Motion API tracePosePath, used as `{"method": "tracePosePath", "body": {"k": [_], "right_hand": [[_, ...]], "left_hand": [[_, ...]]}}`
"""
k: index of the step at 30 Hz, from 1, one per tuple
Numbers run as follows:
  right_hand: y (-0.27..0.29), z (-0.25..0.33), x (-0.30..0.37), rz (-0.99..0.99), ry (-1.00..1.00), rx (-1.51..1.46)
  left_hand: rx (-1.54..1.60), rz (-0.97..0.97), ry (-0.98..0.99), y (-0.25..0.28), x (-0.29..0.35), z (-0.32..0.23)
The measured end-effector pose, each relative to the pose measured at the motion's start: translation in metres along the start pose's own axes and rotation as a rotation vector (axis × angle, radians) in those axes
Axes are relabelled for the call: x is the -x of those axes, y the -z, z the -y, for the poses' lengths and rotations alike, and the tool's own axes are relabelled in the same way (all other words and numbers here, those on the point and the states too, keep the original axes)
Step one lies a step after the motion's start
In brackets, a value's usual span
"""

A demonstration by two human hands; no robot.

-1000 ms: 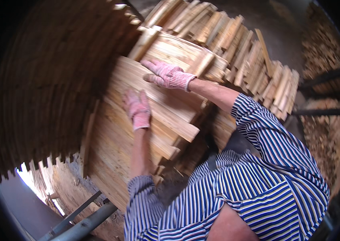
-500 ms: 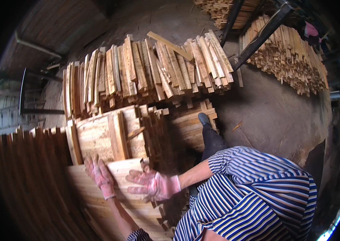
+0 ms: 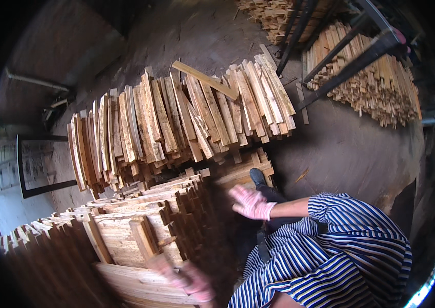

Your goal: The person repeatedly picks up small wooden planks from a large pile and stacks them onto a metal rack. The person wears pink gloves and handles the wood by hand, moving pieces from the floor pile to the rack in a repetitive cycle.

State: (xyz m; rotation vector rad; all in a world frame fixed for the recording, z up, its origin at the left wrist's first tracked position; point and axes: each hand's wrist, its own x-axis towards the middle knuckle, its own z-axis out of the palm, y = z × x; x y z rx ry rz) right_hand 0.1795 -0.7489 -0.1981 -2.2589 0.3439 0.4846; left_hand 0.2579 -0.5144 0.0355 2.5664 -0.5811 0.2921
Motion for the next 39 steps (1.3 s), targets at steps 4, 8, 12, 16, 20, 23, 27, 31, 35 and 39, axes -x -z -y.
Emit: {"method": "tracePosePath", "body": {"k": [4, 8, 12, 16, 20, 23, 27, 31, 35, 39], "right_hand": [[0.037, -0.105, -0.056, 0.088, -0.22, 0.113], [0.071, -0.168, -0.123, 0.056, -0.346, 0.269], [0.069, -0.234, -0.194, 0.022, -0.47, 0.26], [0.037, -0.288, -0.259, -0.001, -0.531, 0.211], [0.028, -0.297, -0.368, 0.038, -0.478, 0.102], [0.025, -0.352, -0.473, -0.312, -0.369, 0.361], [0.078, -0.408, -0.579, -0.682, -0.306, 0.627], [0.108, -0.405, -0.613, -0.437, -0.514, 0.419], [0.089, -0.342, -0.564, -0.142, -0.294, -0.474], [0.031, -0.332, -0.476, -0.182, -0.298, -0.775]], "left_hand": [[0.438, 0.458, 0.179, -0.143, 0.029, -0.041], [0.735, 0.77, 0.854, -0.294, 0.062, 0.015], [1.127, 0.702, 1.395, -0.44, 0.047, 0.086], [1.132, 0.66, 1.697, -0.57, 0.022, 0.129], [1.224, 0.324, 1.668, -0.677, 0.036, 0.195], [1.314, 0.33, 1.422, -0.716, 0.038, 0.204], [1.48, 0.204, 1.407, -0.745, 0.014, 0.17], [1.424, 0.051, 1.605, -0.747, -0.003, 0.163], [1.213, -0.01, 1.433, -0.75, 0.031, 0.204], [1.708, 0.083, 1.413, -0.745, 0.004, 0.14]]}}
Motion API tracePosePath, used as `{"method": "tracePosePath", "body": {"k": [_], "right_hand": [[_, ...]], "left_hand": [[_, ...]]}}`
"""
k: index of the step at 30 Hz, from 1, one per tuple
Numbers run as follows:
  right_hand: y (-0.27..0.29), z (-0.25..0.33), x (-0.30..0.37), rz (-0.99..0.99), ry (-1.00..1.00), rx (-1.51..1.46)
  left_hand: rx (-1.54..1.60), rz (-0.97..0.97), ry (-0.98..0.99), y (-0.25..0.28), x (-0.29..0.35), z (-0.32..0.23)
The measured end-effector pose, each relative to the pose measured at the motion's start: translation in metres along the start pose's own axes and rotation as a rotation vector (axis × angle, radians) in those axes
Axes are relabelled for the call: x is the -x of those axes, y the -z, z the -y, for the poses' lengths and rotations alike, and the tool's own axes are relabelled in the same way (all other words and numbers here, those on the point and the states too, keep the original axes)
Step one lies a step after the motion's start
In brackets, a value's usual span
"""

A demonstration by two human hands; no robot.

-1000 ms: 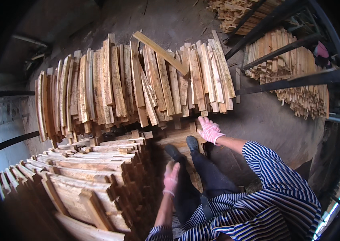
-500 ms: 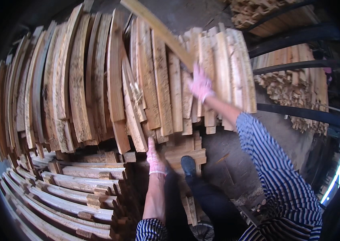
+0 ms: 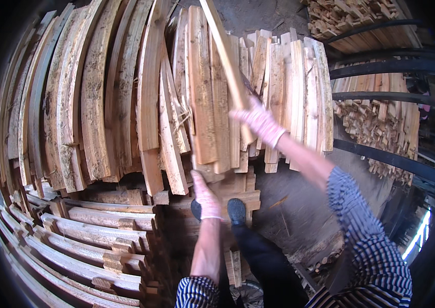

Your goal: The person repeatedly picks up small wooden planks from a large pile and stacks them onto a metal rack. The person wears pink gloves and handles the wood by hand, moving pieces from the floor pile to the rack in a repetitive cycle.

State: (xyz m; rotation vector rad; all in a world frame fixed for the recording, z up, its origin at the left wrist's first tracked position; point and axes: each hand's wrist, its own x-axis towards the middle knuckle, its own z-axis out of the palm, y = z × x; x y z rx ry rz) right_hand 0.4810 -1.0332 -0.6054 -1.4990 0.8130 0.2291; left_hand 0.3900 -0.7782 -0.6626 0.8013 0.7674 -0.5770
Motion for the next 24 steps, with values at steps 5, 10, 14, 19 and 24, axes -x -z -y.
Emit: {"method": "tracePosePath", "body": {"k": [5, 10, 14, 19, 24], "right_hand": [[-0.026, -0.031, 0.017, -0.075, -0.123, -0.433], [-0.001, -0.042, 0.017, -0.039, -0.049, -0.153], [-0.018, -0.028, 0.077, -0.084, -0.262, 0.169], [0.001, -0.015, 0.199, 0.031, -0.226, -0.482], [0.008, 0.003, 0.227, 0.152, -0.22, -0.497]], "left_hand": [[-0.439, 0.175, 0.124, -0.019, 0.024, 0.03], [-0.499, 0.303, 0.209, -0.114, -0.024, -0.012], [-0.407, 0.28, 0.332, -0.091, 0.012, -0.033], [-0.162, 0.359, 0.621, -0.061, 0.158, -0.065], [-0.384, 0.115, 0.467, -0.077, 0.221, -0.048]]}}
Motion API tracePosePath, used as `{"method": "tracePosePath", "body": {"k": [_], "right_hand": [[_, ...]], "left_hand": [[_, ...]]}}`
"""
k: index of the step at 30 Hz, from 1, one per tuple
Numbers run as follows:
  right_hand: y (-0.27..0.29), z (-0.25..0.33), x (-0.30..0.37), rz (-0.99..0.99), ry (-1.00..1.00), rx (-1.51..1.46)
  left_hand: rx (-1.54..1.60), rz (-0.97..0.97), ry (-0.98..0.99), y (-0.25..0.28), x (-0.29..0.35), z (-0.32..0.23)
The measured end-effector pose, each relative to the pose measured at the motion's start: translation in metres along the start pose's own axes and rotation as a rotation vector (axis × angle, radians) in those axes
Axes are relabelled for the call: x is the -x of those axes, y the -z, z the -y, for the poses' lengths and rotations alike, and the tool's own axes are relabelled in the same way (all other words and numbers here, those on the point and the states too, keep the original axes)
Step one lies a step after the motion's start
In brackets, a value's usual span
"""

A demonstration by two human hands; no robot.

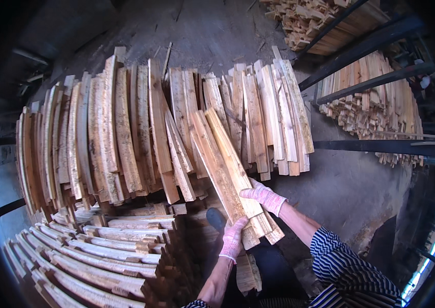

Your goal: The person repeatedly picks up small wooden planks from a large pile and stacks them onto a metal rack. The person wears pink gloves and handles the wood by hand, moving pieces from the floor pile to the rack in a repetitive cycle.

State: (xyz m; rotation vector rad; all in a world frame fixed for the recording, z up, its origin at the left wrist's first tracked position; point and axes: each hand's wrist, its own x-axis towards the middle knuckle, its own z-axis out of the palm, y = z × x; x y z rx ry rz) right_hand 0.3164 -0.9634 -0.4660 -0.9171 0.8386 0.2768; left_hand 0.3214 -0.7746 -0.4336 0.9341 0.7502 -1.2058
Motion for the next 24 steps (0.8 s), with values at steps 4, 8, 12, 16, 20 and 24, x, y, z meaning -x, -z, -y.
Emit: {"method": "tracePosePath", "body": {"k": [4, 8, 12, 16, 20, 24], "right_hand": [[-0.024, 0.048, 0.066, 0.042, -0.038, -0.002], [-0.035, 0.067, 0.174, 0.162, 0.232, 0.361], [-0.07, 0.076, 0.241, 0.078, 0.325, 0.739], [-0.129, 0.143, 0.281, 0.144, 0.569, 0.792], [-0.197, 0.189, 0.331, 0.406, 0.849, 0.474], [-0.296, 0.258, 0.355, 0.562, 0.711, 0.781]], "left_hand": [[-0.252, -0.115, -0.139, -0.033, 0.068, -0.01], [-0.39, 0.145, -0.376, -0.05, 0.182, 0.018], [-0.022, 0.063, -0.271, -0.084, 0.186, -0.061], [0.015, 0.102, -0.661, -0.107, 0.257, -0.095], [0.025, 0.131, -1.029, -0.122, 0.359, -0.127], [-0.198, -0.06, -1.357, -0.101, 0.452, -0.143]]}}
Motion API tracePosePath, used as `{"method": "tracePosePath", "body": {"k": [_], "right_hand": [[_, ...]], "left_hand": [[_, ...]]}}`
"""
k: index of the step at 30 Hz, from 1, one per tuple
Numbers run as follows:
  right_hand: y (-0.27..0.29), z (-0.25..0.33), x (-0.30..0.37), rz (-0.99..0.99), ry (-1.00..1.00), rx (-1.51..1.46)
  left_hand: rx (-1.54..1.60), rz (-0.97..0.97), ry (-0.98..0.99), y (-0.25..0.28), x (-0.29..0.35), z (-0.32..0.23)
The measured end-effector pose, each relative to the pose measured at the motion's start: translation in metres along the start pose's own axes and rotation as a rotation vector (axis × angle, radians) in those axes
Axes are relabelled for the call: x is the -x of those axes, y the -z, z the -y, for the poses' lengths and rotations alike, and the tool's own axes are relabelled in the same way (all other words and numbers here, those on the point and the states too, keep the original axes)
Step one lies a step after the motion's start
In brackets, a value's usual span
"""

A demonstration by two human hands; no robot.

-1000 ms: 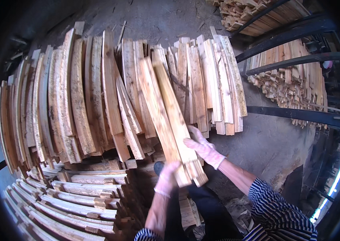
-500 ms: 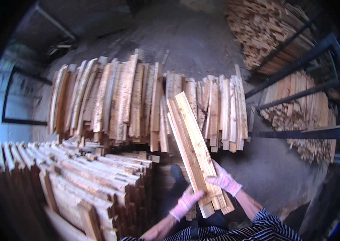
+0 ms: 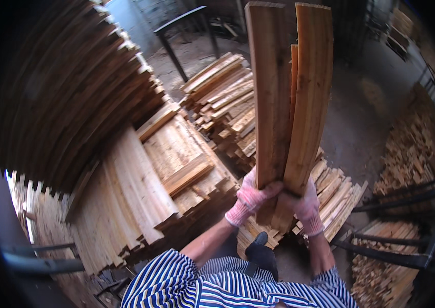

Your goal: The person repeatedly picks up small wooden planks from a large pile and stacks them onto a metal rack. The person wears pink gloves and handles the wood by hand, moving pieces from the floor pile to the rack in a repetitive cycle.

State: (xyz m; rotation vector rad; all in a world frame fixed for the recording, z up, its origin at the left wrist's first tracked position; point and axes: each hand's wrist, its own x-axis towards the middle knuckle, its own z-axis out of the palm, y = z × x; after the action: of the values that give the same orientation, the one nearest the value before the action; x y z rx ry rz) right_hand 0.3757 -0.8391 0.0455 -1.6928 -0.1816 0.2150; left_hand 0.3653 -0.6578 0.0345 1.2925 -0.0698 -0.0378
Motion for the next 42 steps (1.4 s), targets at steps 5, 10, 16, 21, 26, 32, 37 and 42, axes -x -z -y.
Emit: {"method": "tracePosePath", "body": {"k": [5, 10, 16, 21, 26, 32, 37, 42], "right_hand": [[-0.065, 0.073, -0.034, 0.016, 0.19, -0.079], [-0.16, 0.14, -0.062, 0.251, 0.335, -0.203], [-0.28, 0.18, -0.085, 0.51, 0.477, -0.454], [-0.363, 0.135, -0.1, 0.525, 0.568, -0.123], [-0.362, 0.193, -0.079, 0.667, 0.193, -0.195], [-0.328, 0.191, -0.094, 0.855, 0.222, -0.334], [-0.354, 0.166, -0.063, 0.591, 0.317, 0.461], [-0.358, 0.162, -0.034, 0.483, 0.324, 0.69]], "left_hand": [[0.089, -0.114, -0.202, 0.035, 0.005, -0.119], [-0.156, -0.269, -0.461, 0.086, 0.028, -0.242], [-0.321, -0.445, -0.511, 0.196, 0.078, -0.3], [-0.288, -0.409, -0.524, 0.295, 0.114, -0.267], [-0.226, -0.507, -0.46, 0.335, 0.121, -0.271], [0.273, -0.541, -0.263, 0.372, 0.121, -0.251], [0.36, -0.37, -0.036, 0.376, 0.115, -0.148], [0.554, -0.529, 0.271, 0.349, 0.12, -0.109]]}}
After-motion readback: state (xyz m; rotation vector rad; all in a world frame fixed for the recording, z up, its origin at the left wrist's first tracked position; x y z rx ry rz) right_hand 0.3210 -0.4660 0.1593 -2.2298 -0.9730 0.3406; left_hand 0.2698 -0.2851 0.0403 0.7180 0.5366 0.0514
